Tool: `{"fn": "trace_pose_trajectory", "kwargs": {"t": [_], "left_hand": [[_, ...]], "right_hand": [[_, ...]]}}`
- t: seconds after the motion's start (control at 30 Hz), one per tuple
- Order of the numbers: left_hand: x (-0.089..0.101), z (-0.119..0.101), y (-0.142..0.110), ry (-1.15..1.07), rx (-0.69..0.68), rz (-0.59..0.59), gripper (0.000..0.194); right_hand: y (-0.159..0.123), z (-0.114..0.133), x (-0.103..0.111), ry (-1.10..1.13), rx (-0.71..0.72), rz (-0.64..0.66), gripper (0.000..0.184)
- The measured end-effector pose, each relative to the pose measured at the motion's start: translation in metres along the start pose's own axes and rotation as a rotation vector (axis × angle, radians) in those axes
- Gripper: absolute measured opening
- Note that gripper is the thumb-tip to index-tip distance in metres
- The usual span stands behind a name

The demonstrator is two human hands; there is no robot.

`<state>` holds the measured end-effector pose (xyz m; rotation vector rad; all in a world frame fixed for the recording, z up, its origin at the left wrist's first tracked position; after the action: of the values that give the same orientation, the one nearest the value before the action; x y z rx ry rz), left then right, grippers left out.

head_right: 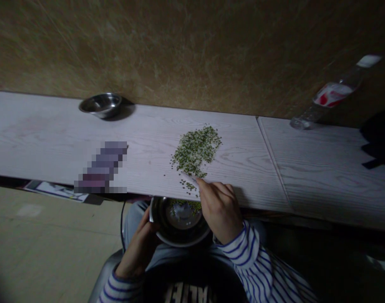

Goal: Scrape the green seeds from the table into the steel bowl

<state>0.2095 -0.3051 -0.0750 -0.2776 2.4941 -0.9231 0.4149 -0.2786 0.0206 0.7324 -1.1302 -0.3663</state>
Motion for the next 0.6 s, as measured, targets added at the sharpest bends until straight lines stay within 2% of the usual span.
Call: {"fn": "trace_pose_trajectory", "kwargs": {"t": [0.2,0.6], "left_hand": [[-0.0010,-0.0034,-0.0010,0.002,0.001,-0.002,0.083],[0.0044,-0.0040,0.0027,-0.009,-0.012,-0.014,0.083]], "right_hand": [[0.0030,-0.0005,-0.0115,-0.034,-0.007,-0.019,0.027],[0.0077,0.0050,-0.0067,0.044,0.010,0.035,0.024]]}}
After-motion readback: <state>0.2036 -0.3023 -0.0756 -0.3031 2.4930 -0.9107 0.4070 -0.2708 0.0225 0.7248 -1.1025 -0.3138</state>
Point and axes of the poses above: each hand's wrist, its own y-axis towards the middle knuckle, its own x-axis out of the back of the hand, z = x × y, the point moved 3 cm from there along y, towards the middle knuckle, and after that the axes turned 9 degrees about -z, right-handed, at the moved point
